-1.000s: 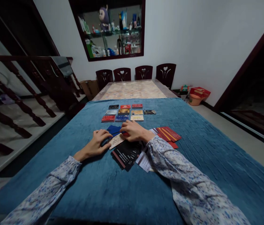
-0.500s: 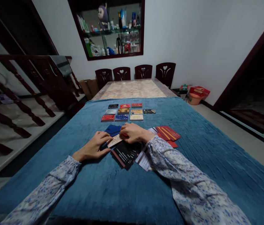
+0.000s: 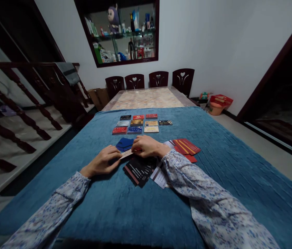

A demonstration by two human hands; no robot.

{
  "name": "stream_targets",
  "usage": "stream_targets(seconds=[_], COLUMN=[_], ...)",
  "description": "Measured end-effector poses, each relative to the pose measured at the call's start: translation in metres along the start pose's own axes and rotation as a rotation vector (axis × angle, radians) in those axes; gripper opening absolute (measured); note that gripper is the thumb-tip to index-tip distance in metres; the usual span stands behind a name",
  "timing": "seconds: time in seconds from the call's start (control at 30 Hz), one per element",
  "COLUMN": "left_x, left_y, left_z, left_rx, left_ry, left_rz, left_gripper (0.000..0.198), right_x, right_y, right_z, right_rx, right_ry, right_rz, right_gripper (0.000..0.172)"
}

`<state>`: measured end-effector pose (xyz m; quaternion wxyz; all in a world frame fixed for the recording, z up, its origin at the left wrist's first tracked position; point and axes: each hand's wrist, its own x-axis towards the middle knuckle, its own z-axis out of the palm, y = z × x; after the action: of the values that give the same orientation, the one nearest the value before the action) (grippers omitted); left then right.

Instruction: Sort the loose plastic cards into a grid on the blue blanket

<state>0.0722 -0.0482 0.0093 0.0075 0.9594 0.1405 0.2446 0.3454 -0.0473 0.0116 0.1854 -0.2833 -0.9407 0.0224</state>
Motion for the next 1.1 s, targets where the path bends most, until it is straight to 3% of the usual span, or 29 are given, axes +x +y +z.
stream_targets(seconds=[0.27, 0.43, 0.63, 0.83, 1.1], left_x=[-0.0009, -0.0031, -0.0036, -0.0019, -0.0019], left_y=[-0.0048, -0.0058, -0.0045, -0.0019, -0.0038], left_z=[-0.0011, -0.0025, -0.0058, -0.0093, -0.0067], left_rx=[0.032, -0.001, -0.065, -0.071, -0.029], left_ry=[0.086, 0.029, -0.009, -0.006, 0.109], left_rz=[0.005, -0.077, -0.058, -0.042, 0.002], left_gripper=[0.015, 0.017, 0.019, 0.019, 0.011], right_x=[0.0023, 0.003, 0.0002, -0.0001, 0.0045], right_y=[0.0023, 0.0001, -0.0013, -0.0015, -0.0028], right_z=[0.0041, 0.0029, -0.0004, -0.001, 0.0003], right_rx=[-0.034, -0.04, 0.047, 0.041, -0.071], right_ry=[0.099, 0.109, 0.1, 0.127, 0.196], right_rz=[-0.032, -0.022, -0.027, -0.047, -0.091], right_gripper=[0.017, 0.018, 0.011, 0.017, 0.024])
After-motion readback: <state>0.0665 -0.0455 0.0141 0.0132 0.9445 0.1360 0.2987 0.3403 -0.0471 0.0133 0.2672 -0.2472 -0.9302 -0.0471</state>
